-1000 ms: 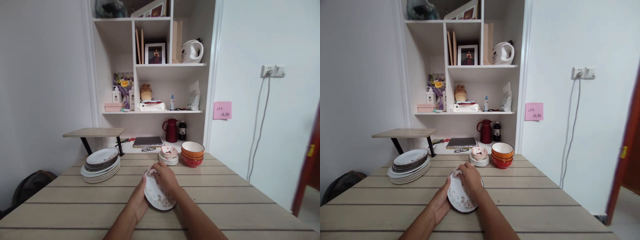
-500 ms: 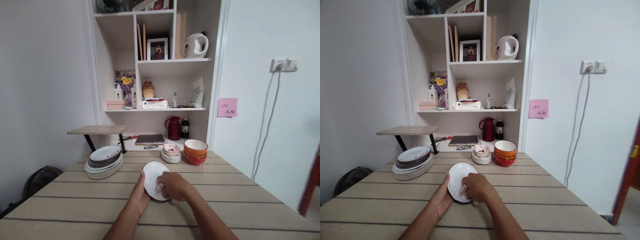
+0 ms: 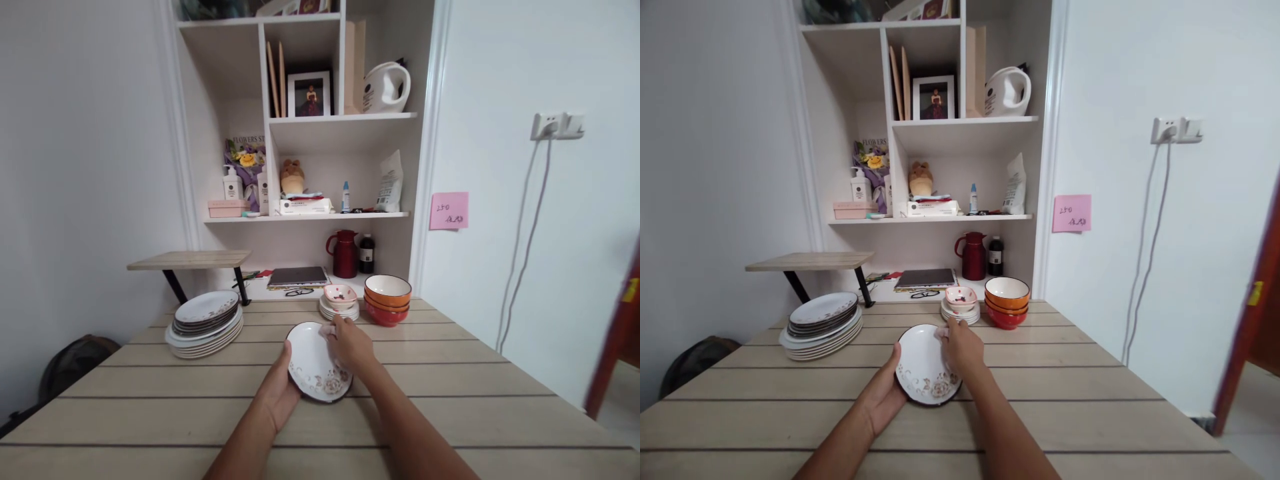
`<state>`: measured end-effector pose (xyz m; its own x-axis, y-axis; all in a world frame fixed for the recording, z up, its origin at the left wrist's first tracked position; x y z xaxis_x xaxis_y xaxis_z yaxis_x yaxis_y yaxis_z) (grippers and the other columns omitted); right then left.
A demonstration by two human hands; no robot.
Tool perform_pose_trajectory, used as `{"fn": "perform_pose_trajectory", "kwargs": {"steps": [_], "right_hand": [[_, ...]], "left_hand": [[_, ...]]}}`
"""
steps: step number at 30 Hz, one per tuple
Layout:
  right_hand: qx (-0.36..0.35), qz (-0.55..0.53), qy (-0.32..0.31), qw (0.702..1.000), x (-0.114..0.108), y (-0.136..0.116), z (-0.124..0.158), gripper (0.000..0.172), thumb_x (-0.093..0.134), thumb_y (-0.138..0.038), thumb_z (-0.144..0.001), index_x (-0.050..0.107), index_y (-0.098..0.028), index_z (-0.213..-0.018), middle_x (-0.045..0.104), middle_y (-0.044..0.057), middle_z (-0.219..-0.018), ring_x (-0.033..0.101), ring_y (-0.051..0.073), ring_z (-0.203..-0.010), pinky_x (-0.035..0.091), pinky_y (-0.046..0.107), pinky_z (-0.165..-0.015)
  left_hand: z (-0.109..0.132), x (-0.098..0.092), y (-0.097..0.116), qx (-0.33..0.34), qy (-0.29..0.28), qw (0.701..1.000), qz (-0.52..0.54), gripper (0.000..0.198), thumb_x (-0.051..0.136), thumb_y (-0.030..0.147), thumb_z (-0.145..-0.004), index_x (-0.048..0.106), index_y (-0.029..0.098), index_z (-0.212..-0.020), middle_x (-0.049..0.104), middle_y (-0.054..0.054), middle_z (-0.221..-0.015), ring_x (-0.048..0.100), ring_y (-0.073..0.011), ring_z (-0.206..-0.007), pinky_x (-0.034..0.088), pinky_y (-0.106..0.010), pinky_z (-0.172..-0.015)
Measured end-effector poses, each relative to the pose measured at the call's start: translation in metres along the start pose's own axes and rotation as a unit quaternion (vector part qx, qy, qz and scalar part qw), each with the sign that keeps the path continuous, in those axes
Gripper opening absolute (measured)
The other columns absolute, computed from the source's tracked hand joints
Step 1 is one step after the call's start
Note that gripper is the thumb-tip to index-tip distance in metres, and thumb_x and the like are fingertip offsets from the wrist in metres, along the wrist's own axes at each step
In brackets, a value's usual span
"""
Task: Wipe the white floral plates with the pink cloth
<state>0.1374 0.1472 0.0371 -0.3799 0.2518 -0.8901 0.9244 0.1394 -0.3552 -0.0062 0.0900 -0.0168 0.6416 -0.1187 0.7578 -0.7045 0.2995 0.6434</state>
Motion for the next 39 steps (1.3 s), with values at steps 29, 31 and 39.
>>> {"fn": "perform_pose_trajectory", "kwargs": {"steps": [29,31,39], "right_hand": [[-0.087,-0.048,-0.106,0.989,0.007,0.010,0.005,0.030,0.067,-0.018,-0.064,0.065,-0.024,-0.094,0.059,0.004,-0.103,0.057,0.018,-0.083,0.035,0.025,-0.064],[-0.058,-0.040,-0.068,0.995,0.007,0.008,0.000,0.029,0.060,-0.021,-0.073,0.062,-0.024,-0.102,0.056,0.006,-0.108,0.057,0.020,-0.087,0.034,0.026,-0.064],[-0.156,-0.136,0.015,0.978,0.004,-0.041,0.008,0.021,0.057,-0.019,-0.077,0.057,-0.023,-0.098,0.053,0.004,-0.109,0.054,0.017,-0.092,0.036,0.025,-0.071]], "left_hand": [[0.000,-0.010,0.008,0.077,0.094,0.992,-0.031,0.062,0.069,0.021,-0.077,0.047,0.012,-0.134,0.070,-0.017,-0.112,0.065,-0.0272,-0.105,0.047,-0.041,-0.096],[0.000,-0.007,0.006,0.065,0.066,0.995,-0.044,0.062,0.068,0.022,-0.078,0.047,0.014,-0.135,0.070,-0.016,-0.114,0.065,-0.0270,-0.106,0.046,-0.041,-0.097],[0.006,0.007,0.003,0.008,-0.009,0.998,-0.065,0.052,0.065,0.030,-0.081,0.054,0.013,-0.129,0.070,-0.017,-0.112,0.064,-0.0274,-0.109,0.043,-0.041,-0.101]]}}
Point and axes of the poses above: each hand's wrist, its own z-axis away from the middle knuckle, its own x-axis out of the palm, y = z × x, the point moved 6 cm from there along -z, towards the middle knuckle
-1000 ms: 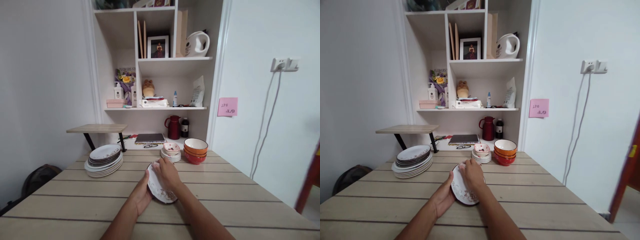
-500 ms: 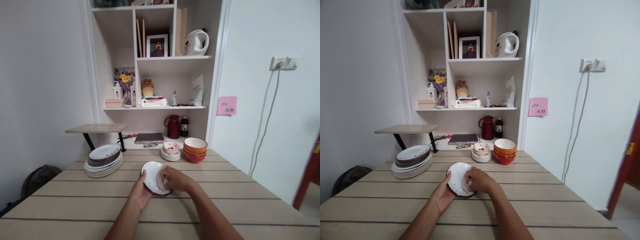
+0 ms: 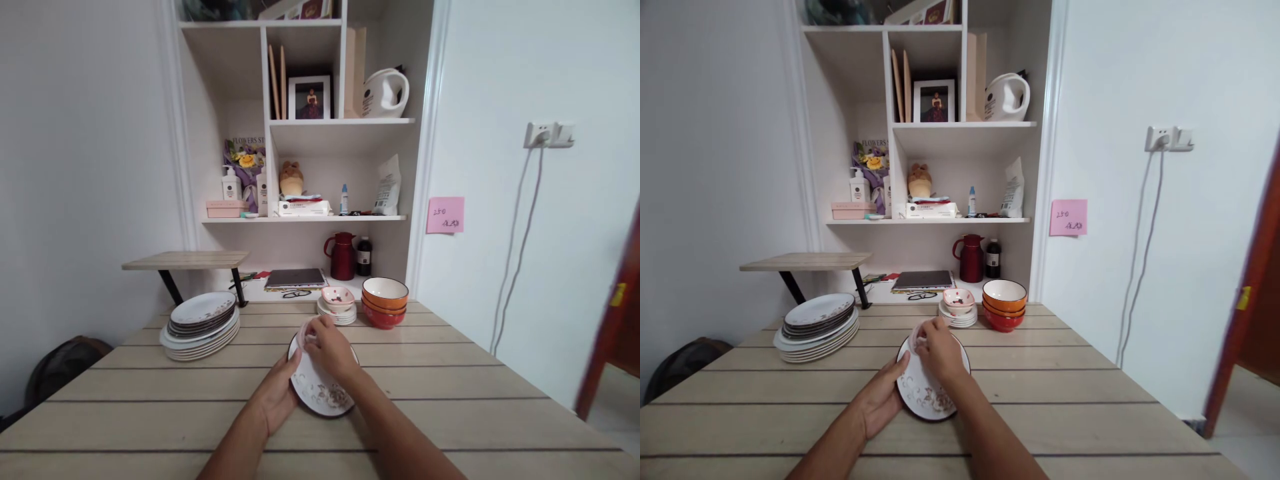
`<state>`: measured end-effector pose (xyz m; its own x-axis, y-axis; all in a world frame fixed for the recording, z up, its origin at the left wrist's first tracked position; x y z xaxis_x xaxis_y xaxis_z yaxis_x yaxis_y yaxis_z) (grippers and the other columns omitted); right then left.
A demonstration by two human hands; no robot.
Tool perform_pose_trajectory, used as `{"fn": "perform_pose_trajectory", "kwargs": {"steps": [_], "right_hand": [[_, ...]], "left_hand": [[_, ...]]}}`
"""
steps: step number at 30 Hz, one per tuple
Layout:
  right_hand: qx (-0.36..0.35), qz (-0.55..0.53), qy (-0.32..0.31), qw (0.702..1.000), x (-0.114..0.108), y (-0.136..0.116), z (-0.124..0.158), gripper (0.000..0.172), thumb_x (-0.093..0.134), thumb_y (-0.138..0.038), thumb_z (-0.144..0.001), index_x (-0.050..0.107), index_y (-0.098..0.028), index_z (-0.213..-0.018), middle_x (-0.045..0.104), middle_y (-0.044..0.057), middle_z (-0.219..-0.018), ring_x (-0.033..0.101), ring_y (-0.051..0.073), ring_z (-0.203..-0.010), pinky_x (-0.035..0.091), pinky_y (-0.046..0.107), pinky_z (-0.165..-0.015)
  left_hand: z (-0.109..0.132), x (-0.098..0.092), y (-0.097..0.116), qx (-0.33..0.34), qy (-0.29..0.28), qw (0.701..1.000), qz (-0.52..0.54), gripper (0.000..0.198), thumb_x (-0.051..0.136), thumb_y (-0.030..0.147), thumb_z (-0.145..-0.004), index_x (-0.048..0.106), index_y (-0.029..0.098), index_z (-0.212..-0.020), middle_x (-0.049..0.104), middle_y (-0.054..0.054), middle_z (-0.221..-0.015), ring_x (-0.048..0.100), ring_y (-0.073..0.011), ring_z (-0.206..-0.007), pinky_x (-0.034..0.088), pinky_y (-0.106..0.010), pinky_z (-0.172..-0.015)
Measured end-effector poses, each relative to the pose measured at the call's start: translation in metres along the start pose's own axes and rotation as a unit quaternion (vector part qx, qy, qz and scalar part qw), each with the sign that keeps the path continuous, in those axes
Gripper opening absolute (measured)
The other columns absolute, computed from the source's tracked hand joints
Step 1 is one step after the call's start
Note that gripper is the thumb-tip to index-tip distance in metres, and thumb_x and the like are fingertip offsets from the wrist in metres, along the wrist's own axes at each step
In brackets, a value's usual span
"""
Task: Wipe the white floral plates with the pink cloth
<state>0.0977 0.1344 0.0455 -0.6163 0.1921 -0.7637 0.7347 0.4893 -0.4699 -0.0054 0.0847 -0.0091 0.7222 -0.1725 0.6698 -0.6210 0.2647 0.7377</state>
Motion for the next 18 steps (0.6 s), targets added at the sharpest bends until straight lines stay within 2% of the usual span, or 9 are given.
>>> {"fn": "perform_pose_trajectory", "kwargs": {"steps": [2,5,9,11,14,16,18], "right_hand": [[-0.051,-0.040,-0.023,0.998,0.006,-0.013,0.003,0.021,0.057,-0.017,-0.076,0.057,-0.023,-0.096,0.052,0.003,-0.107,0.053,0.016,-0.092,0.037,0.025,-0.075],[-0.091,-0.074,-0.085,0.989,0.014,-0.020,0.008,0.025,0.064,-0.015,-0.069,0.058,-0.021,-0.092,0.052,0.002,-0.103,0.051,0.017,-0.092,0.038,0.025,-0.078],[-0.113,-0.079,-0.199,0.970,0.017,-0.010,0.016,0.030,0.072,-0.014,-0.059,0.061,-0.020,-0.086,0.053,0.001,-0.100,0.051,0.017,-0.092,0.039,0.024,-0.078],[-0.090,-0.061,-0.229,0.967,0.013,0.001,0.019,0.030,0.073,-0.016,-0.057,0.063,-0.020,-0.085,0.054,0.001,-0.101,0.052,0.016,-0.088,0.040,0.022,-0.074],[0.012,-0.008,-0.187,0.982,0.001,0.023,0.019,0.031,0.074,-0.018,-0.056,0.064,-0.022,-0.085,0.057,0.000,-0.100,0.053,0.014,-0.082,0.037,0.021,-0.066],[0.071,0.022,-0.133,0.988,-0.007,0.031,0.017,0.029,0.070,-0.019,-0.061,0.064,-0.022,-0.089,0.058,0.001,-0.100,0.055,0.015,-0.081,0.035,0.022,-0.063],[0.099,0.040,-0.092,0.990,-0.011,0.033,0.014,0.026,0.063,-0.020,-0.070,0.062,-0.021,-0.096,0.057,0.004,-0.104,0.055,0.017,-0.084,0.032,0.024,-0.063]], "left_hand": [[0.000,0.000,0.001,0.011,0.001,1.000,0.007,0.049,0.064,0.031,-0.082,0.056,0.013,-0.127,0.071,-0.016,-0.112,0.063,-0.0274,-0.109,0.042,-0.041,-0.101],[-0.004,-0.003,0.002,0.037,0.014,0.998,0.041,0.050,0.061,0.033,-0.084,0.055,0.014,-0.129,0.070,-0.015,-0.113,0.063,-0.0279,-0.110,0.041,-0.042,-0.102],[-0.008,-0.008,0.000,0.021,0.049,0.994,0.090,0.054,0.053,0.039,-0.088,0.051,0.008,-0.132,0.069,-0.019,-0.113,0.062,-0.0294,-0.110,0.042,-0.044,-0.102],[-0.008,-0.009,-0.001,0.017,0.064,0.994,0.087,0.055,0.053,0.038,-0.087,0.049,0.009,-0.133,0.068,-0.020,-0.115,0.062,-0.0296,-0.111,0.042,-0.045,-0.102],[-0.007,-0.010,0.000,0.036,0.074,0.994,0.065,0.060,0.060,0.036,-0.084,0.045,0.015,-0.137,0.067,-0.017,-0.120,0.061,-0.0293,-0.112,0.042,-0.046,-0.102],[-0.006,-0.010,0.000,0.046,0.071,0.995,0.052,0.063,0.063,0.036,-0.082,0.043,0.017,-0.139,0.066,-0.016,-0.122,0.061,-0.0294,-0.113,0.042,-0.046,-0.101],[-0.006,-0.008,0.000,0.049,0.061,0.996,0.041,0.064,0.064,0.036,-0.081,0.043,0.018,-0.139,0.066,-0.017,-0.122,0.060,-0.0294,-0.114,0.042,-0.046,-0.101]]}}
Point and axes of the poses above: each hand's wrist, its own z-axis away from the middle knuckle, its own x-axis out of the palm, y = z × x, the point moved 6 cm from there along -z, towards the middle knuckle
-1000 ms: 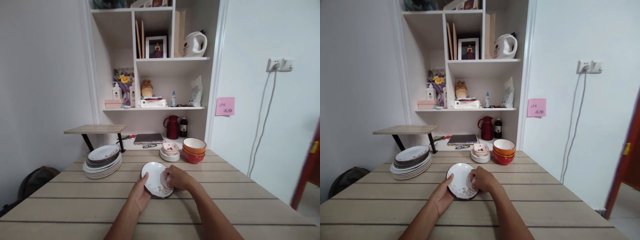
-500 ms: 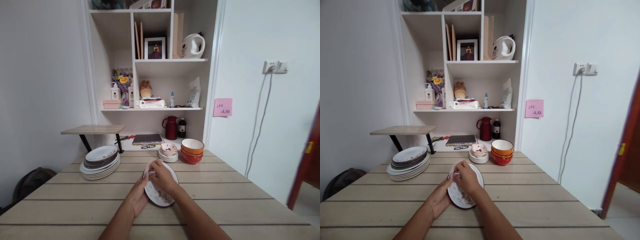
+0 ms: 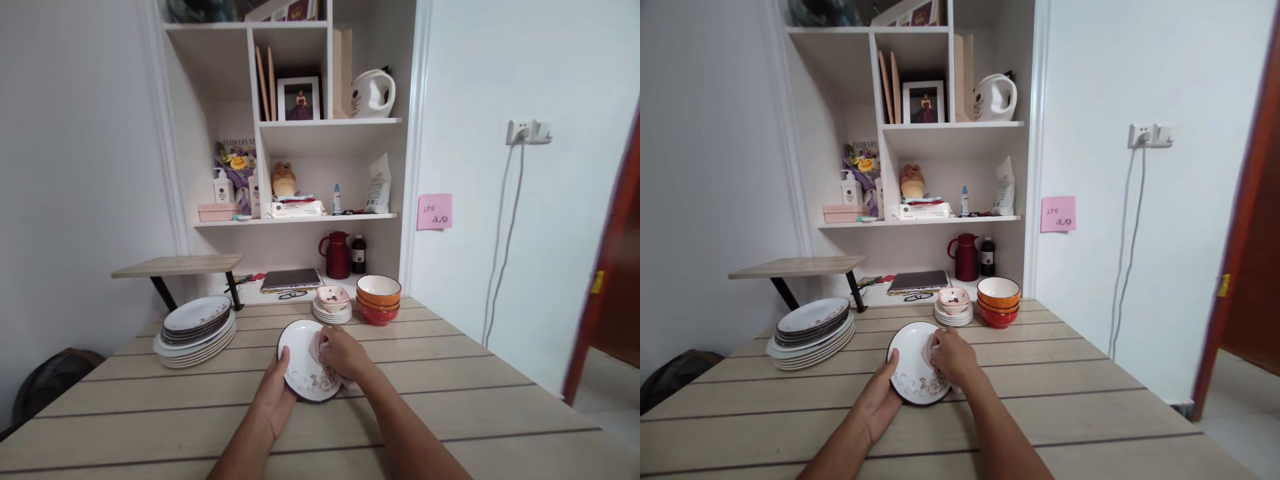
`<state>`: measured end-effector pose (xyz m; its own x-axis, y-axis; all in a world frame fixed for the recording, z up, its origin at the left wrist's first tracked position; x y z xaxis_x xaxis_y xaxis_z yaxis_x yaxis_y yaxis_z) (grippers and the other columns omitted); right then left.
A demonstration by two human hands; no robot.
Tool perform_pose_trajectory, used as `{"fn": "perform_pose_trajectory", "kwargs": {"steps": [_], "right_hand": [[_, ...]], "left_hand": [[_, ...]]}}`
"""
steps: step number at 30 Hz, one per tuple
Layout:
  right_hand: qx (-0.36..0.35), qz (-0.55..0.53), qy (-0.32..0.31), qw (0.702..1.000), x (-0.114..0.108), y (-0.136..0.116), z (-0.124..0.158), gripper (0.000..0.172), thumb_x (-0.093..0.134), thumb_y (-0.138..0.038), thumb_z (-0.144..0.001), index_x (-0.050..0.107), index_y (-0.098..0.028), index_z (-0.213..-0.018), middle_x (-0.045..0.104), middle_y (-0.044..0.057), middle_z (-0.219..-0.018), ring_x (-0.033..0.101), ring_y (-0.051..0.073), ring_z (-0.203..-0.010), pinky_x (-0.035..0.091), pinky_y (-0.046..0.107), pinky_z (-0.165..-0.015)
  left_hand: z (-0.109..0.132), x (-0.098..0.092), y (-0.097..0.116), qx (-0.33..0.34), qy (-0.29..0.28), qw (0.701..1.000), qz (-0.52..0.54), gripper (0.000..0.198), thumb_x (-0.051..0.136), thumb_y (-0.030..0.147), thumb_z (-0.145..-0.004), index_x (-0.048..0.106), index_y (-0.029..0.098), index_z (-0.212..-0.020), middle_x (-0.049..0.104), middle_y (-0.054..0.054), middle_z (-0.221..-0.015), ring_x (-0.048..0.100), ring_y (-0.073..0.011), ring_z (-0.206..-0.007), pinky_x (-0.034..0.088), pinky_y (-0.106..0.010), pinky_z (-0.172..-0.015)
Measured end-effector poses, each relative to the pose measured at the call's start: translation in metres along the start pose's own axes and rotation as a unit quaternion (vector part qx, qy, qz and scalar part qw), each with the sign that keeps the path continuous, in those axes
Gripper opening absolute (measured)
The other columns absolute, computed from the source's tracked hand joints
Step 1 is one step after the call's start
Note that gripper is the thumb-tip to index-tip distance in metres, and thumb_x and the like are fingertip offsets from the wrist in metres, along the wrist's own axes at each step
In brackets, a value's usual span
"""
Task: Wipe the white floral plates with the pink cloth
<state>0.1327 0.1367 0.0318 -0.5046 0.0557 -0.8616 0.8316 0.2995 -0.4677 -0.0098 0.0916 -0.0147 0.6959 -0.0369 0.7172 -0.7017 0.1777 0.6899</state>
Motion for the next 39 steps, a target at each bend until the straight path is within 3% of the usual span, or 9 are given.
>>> {"fn": "perform_pose_trajectory", "kwargs": {"steps": [5,8,14,19,23,26,29,34,39], "right_hand": [[0.024,0.019,0.112,0.993,-0.009,-0.009,-0.006,0.021,0.053,-0.023,-0.082,0.058,-0.022,-0.103,0.053,0.006,-0.116,0.056,0.017,-0.090,0.031,0.026,-0.063],[-0.011,0.008,0.134,0.991,-0.008,-0.023,-0.007,0.018,0.054,-0.022,-0.082,0.058,-0.022,-0.100,0.053,0.005,-0.116,0.056,0.017,-0.091,0.034,0.025,-0.065],[-0.188,-0.042,0.077,0.978,0.013,-0.059,0.000,0.023,0.056,-0.016,-0.076,0.060,-0.021,-0.098,0.056,0.005,-0.113,0.054,0.019,-0.101,0.039,0.026,-0.081],[-0.252,-0.038,-0.055,0.965,0.026,-0.064,0.007,0.028,0.065,-0.019,-0.067,0.066,-0.021,-0.095,0.059,0.004,-0.108,0.056,0.019,-0.096,0.041,0.025,-0.078],[-0.163,0.025,-0.123,0.979,0.020,-0.036,0.012,0.032,0.074,-0.024,-0.057,0.071,-0.025,-0.089,0.061,0.002,-0.104,0.059,0.016,-0.079,0.039,0.023,-0.063],[-0.020,0.078,-0.083,0.993,0.005,-0.005,0.010,0.038,0.076,-0.023,-0.054,0.071,-0.027,-0.091,0.062,0.002,-0.104,0.060,0.016,-0.072,0.036,0.023,-0.057],[0.047,0.105,-0.013,0.993,-0.007,0.008,0.003,0.030,0.066,-0.021,-0.068,0.068,-0.025,-0.098,0.060,0.007,-0.108,0.062,0.019,-0.079,0.037,0.026,-0.060],[0.075,0.109,0.074,0.988,-0.012,0.003,-0.012,0.026,0.050,-0.021,-0.085,0.060,-0.021,-0.109,0.052,0.010,-0.119,0.061,0.019,-0.088,0.037,0.027,-0.064],[0.006,0.057,0.147,0.987,-0.013,-0.028,-0.012,0.017,0.051,-0.022,-0.086,0.059,-0.021,-0.100,0.054,0.006,-0.116,0.059,0.018,-0.093,0.036,0.026,-0.065]], "left_hand": [[0.002,0.004,-0.003,-0.009,-0.034,0.999,-0.033,0.061,0.065,0.035,-0.081,0.047,0.017,-0.136,0.066,-0.016,-0.121,0.060,-0.0292,-0.115,0.040,-0.045,-0.103],[0.003,0.008,-0.005,-0.009,-0.062,0.997,-0.035,0.058,0.064,0.035,-0.082,0.049,0.017,-0.135,0.067,-0.015,-0.121,0.059,-0.0281,-0.116,0.039,-0.044,-0.104],[0.001,0.008,-0.004,-0.023,-0.062,0.998,0.004,0.058,0.054,0.049,-0.085,0.053,0.016,-0.132,0.067,-0.014,-0.120,0.057,-0.0272,-0.119,0.036,-0.042,-0.107],[-0.005,0.001,0.000,-0.009,-0.040,0.998,0.051,0.063,0.043,0.057,-0.086,0.053,0.014,-0.132,0.067,-0.016,-0.120,0.053,-0.0294,-0.123,0.033,-0.045,-0.109],[-0.010,-0.005,-0.002,-0.004,0.011,1.000,0.029,0.067,0.046,0.056,-0.085,0.049,0.013,-0.136,0.063,-0.018,-0.125,0.051,-0.0311,-0.126,0.031,-0.048,-0.110],[-0.010,-0.006,-0.004,-0.012,0.016,0.999,0.025,0.066,0.054,0.051,-0.083,0.043,0.020,-0.140,0.059,-0.015,-0.132,0.051,-0.0311,-0.125,0.032,-0.049,-0.110],[-0.007,-0.004,-0.003,-0.014,0.008,1.000,0.016,0.070,0.059,0.050,-0.080,0.041,0.021,-0.141,0.058,-0.016,-0.133,0.052,-0.0323,-0.124,0.034,-0.051,-0.108],[-0.003,0.002,-0.004,-0.030,-0.020,0.999,-0.004,0.071,0.060,0.050,-0.080,0.043,0.017,-0.140,0.063,-0.018,-0.126,0.054,-0.0326,-0.122,0.035,-0.051,-0.106],[0.000,0.011,-0.006,-0.038,-0.056,0.998,-0.008,0.064,0.060,0.046,-0.081,0.047,0.019,-0.137,0.064,-0.016,-0.125,0.056,-0.0299,-0.119,0.036,-0.046,-0.106]]}}
Point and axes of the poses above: each hand's wrist, its own z-axis away from the middle knuckle, its own x-axis out of the palm, y = z × x, the point moved 6 cm from there along -z, towards the middle knuckle
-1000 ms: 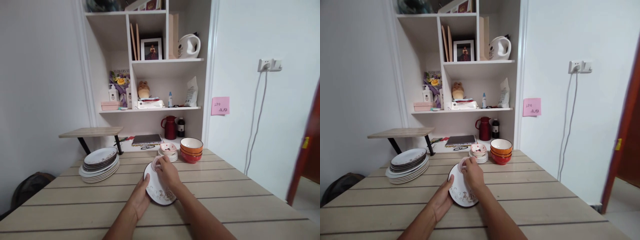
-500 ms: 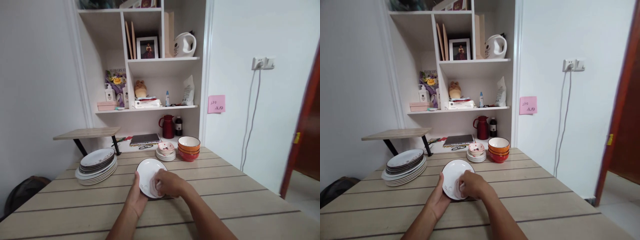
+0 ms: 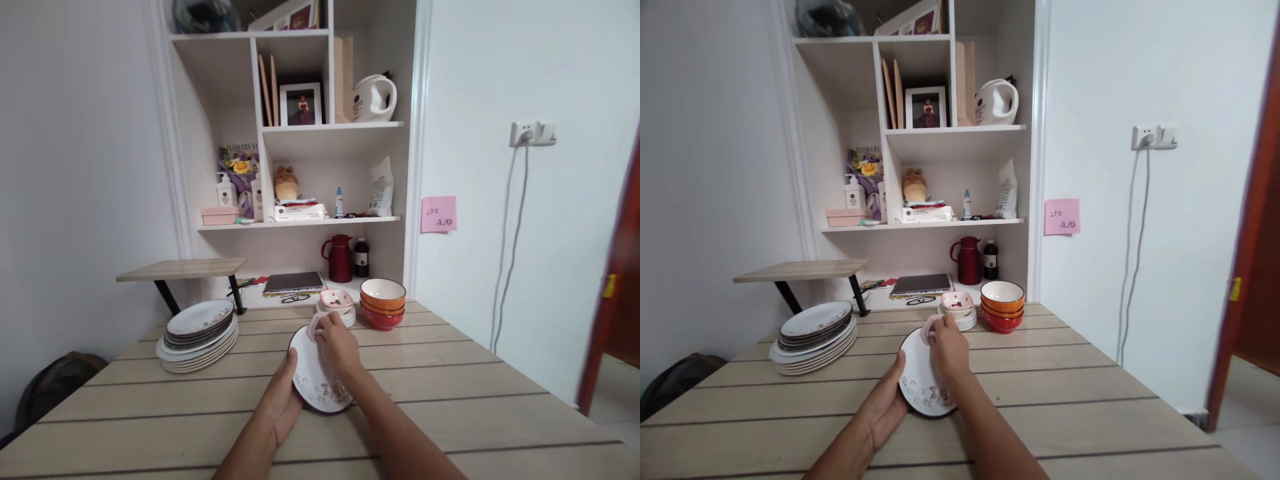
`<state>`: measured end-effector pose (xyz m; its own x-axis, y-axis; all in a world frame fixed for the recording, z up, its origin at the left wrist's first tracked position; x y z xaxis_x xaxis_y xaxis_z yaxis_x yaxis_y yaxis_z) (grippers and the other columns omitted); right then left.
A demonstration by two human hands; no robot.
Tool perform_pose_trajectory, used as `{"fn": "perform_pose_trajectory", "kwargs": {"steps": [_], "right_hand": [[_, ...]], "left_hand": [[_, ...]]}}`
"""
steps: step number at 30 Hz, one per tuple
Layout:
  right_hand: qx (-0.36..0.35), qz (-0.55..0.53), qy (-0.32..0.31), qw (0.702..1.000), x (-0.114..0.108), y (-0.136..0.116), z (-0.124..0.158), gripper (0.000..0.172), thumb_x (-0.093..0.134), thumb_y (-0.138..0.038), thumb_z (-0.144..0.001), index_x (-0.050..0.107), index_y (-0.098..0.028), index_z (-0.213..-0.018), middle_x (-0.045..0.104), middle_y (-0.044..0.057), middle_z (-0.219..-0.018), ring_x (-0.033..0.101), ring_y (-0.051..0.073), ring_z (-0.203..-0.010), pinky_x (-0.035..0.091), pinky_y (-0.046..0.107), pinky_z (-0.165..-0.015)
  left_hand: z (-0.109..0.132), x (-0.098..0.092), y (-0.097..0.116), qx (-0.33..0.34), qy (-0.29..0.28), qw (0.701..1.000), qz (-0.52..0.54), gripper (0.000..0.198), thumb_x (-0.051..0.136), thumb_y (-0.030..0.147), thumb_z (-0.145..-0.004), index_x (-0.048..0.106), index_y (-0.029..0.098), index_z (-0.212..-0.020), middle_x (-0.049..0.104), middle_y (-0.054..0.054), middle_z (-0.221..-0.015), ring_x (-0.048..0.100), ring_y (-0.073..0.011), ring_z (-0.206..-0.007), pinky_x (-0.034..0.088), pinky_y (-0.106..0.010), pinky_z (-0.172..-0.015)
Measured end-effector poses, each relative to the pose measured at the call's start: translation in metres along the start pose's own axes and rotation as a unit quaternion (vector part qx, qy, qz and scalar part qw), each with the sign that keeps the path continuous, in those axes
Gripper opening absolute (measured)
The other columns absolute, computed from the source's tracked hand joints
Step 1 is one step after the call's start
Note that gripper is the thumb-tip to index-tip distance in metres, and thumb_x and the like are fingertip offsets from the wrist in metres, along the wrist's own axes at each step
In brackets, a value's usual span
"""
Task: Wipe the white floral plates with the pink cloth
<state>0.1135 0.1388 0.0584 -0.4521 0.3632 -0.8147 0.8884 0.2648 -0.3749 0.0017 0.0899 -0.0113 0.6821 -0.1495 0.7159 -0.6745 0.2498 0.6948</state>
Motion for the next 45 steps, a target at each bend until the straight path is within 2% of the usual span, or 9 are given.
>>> {"fn": "perform_pose_trajectory", "kwargs": {"steps": [8,14,17,20,24,29,34,39,45], "right_hand": [[-0.209,-0.119,-0.131,0.962,0.016,-0.049,0.029,0.022,0.062,-0.020,-0.070,0.066,-0.022,-0.092,0.059,0.002,-0.109,0.057,0.017,-0.091,0.039,0.024,-0.074],[-0.167,-0.093,-0.269,0.944,0.018,-0.014,0.039,0.029,0.074,-0.022,-0.053,0.073,-0.025,-0.082,0.066,-0.001,-0.089,0.057,0.015,-0.070,0.038,0.024,-0.061],[-0.034,-0.025,-0.222,0.974,0.008,0.019,0.030,0.028,0.076,-0.020,-0.050,0.072,-0.026,-0.076,0.067,0.000,-0.082,0.059,0.016,-0.067,0.035,0.024,-0.056],[0.040,0.022,-0.123,0.991,-0.001,0.034,0.017,0.023,0.069,-0.022,-0.064,0.070,-0.025,-0.086,0.065,0.005,-0.100,0.063,0.021,-0.079,0.034,0.026,-0.057],[0.064,0.038,-0.052,0.996,0.000,0.031,0.002,0.022,0.052,-0.021,-0.082,0.063,-0.023,-0.102,0.057,0.009,-0.115,0.062,0.021,-0.087,0.035,0.027,-0.061],[0.001,-0.008,0.007,1.000,0.000,0.002,-0.003,0.017,0.052,-0.021,-0.084,0.059,-0.024,-0.099,0.055,0.005,-0.115,0.059,0.018,-0.094,0.037,0.025,-0.067],[-0.129,-0.118,-0.024,0.984,0.008,-0.027,0.007,0.018,0.061,-0.021,-0.075,0.059,-0.022,-0.093,0.055,0.005,-0.119,0.053,0.020,-0.103,0.039,0.029,-0.082],[-0.216,-0.153,-0.135,0.955,0.022,-0.031,0.018,0.025,0.070,-0.016,-0.063,0.061,-0.020,-0.086,0.057,0.005,-0.117,0.051,0.022,-0.105,0.037,0.032,-0.091],[-0.179,-0.096,-0.237,0.950,0.021,0.003,0.025,0.024,0.075,-0.017,-0.055,0.066,-0.020,-0.076,0.059,0.001,-0.107,0.056,0.014,-0.082,0.040,0.023,-0.068]], "left_hand": [[-0.002,-0.007,0.003,0.014,-0.015,0.999,0.049,0.069,0.046,0.064,-0.080,0.054,0.019,-0.132,0.066,-0.015,-0.122,0.056,-0.0304,-0.120,0.037,-0.046,-0.106],[-0.017,-0.025,-0.001,-0.002,-0.002,0.999,0.040,0.072,0.045,0.063,-0.081,0.053,0.014,-0.133,0.064,-0.019,-0.124,0.053,-0.0324,-0.123,0.034,-0.048,-0.108],[-0.015,-0.024,0.001,0.017,0.037,0.999,0.029,0.067,0.054,0.055,-0.081,0.049,0.017,-0.136,0.062,-0.017,-0.127,0.052,-0.0309,-0.124,0.034,-0.048,-0.108],[-0.008,-0.017,0.004,0.031,0.056,0.998,0.024,0.069,0.061,0.050,-0.079,0.046,0.018,-0.138,0.061,-0.017,-0.128,0.053,-0.0307,-0.123,0.037,-0.048,-0.106],[-0.002,-0.008,0.005,0.021,0.052,0.998,0.014,0.066,0.065,0.042,-0.079,0.045,0.018,-0.138,0.063,-0.017,-0.126,0.058,-0.0298,-0.118,0.040,-0.047,-0.103],[-0.002,-0.002,0.004,0.011,0.017,1.000,0.008,0.065,0.065,0.033,-0.080,0.043,0.019,-0.139,0.066,-0.016,-0.121,0.061,-0.0274,-0.113,0.042,-0.042,-0.103],[-0.003,-0.002,0.000,0.002,-0.010,1.000,0.018,0.059,0.058,0.046,-0.083,0.049,0.019,-0.135,0.065,-0.014,-0.124,0.058,-0.0274,-0.118,0.038,-0.042,-0.106],[-0.008,-0.008,0.002,0.010,-0.020,0.998,0.058,0.064,0.044,0.060,-0.083,0.053,0.019,-0.132,0.065,-0.015,-0.124,0.053,-0.0292,-0.124,0.037,-0.047,-0.106],[-0.005,-0.009,0.005,0.000,0.024,0.999,0.037,0.062,0.059,0.045,-0.082,0.049,0.015,-0.135,0.066,-0.017,-0.122,0.059,-0.0293,-0.116,0.043,-0.045,-0.101]]}}
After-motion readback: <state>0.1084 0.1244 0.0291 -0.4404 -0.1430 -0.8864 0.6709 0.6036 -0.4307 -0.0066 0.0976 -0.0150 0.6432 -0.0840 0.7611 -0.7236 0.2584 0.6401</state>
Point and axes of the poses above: each hand's wrist, its own z-axis away from the middle knuckle, its own x-axis out of the palm, y = z × x, the point moved 6 cm from there along -z, towards the middle knuckle
